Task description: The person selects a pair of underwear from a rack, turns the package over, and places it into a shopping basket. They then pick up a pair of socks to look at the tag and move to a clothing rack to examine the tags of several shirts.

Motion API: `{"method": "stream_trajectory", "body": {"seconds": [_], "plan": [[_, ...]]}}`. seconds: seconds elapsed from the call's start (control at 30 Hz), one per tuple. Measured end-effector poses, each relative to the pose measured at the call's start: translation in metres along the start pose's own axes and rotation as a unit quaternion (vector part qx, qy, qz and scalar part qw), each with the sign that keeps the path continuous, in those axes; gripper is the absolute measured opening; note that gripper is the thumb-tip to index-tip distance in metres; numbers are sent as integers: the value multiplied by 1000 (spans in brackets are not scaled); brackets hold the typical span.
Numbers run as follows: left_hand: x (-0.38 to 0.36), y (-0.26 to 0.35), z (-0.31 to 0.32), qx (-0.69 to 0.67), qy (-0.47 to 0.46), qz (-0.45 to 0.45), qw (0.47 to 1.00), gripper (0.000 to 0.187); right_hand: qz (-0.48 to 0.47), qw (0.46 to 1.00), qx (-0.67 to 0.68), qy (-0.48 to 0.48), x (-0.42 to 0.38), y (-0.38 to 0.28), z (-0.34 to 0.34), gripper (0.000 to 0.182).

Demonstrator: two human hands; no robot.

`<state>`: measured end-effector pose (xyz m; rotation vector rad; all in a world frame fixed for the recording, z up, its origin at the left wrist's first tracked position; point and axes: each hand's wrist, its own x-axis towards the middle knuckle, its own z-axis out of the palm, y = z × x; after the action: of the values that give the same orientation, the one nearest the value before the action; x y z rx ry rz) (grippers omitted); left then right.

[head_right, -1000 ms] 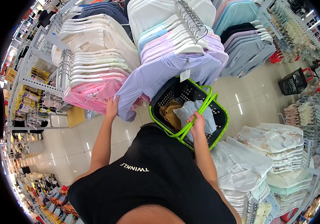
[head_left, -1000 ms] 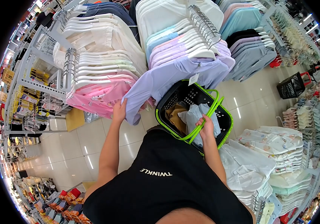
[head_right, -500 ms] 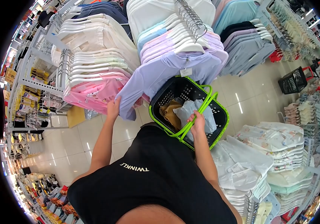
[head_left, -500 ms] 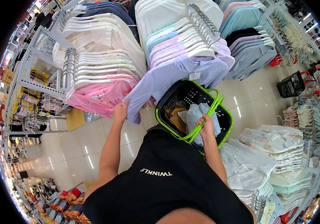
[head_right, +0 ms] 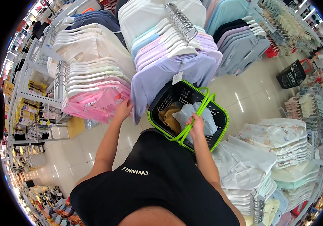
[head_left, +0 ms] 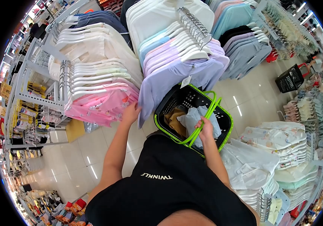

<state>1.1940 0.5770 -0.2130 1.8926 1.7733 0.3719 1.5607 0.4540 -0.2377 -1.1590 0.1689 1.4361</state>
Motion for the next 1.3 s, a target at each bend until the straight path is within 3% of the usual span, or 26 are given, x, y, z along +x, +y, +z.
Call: {"method": "stream_trajectory", "body": {"seconds": [0.03, 0.1, 0.13, 0.2, 0.37, 0.43, 0.57, 0.73, 0.87, 1.13, 1.3], "plan": [[4, 21, -5, 0, -2, 5, 1000, 42, -1, 1000, -3, 1, 1, 0, -1, 15], [13, 65, -17, -86, 107, 64, 988, 45, -2, 1000, 4, 1, 3, 1, -3, 15], [18, 85, -26, -88, 103, 69, 988, 45, 2, 1000, 7, -1, 4, 2, -6, 15], [29, 122, -42, -91, 215, 179, 956, 45, 0, 1000, 9, -2, 6, 2, -8, 14], [56, 189, -60, -45, 234, 319, 917, 43, -7, 1000, 16, -2, 5, 2, -8, 13], [67, 204, -57, -22, 183, 347, 919, 39, -4, 1000, 10, -9, 3, 1, -6, 13], [83, 212, -38, 37, 180, 363, 914, 36, -10, 1000, 21, -13, 2, 0, -8, 15], [91, 208, -24, 120, 165, 303, 931, 33, -19, 999, 36, -5, -1, -5, -7, 16], [94, 211, -21, 105, 131, 284, 944, 29, -16, 999, 31, -1, 1, -6, -7, 16], [95, 209, -17, 84, 151, 262, 950, 34, -24, 999, 29, 8, 1, -10, -7, 15], [97, 189, -13, 22, 166, 308, 937, 28, -23, 999, 30, 10, 6, -11, -9, 16]]}}
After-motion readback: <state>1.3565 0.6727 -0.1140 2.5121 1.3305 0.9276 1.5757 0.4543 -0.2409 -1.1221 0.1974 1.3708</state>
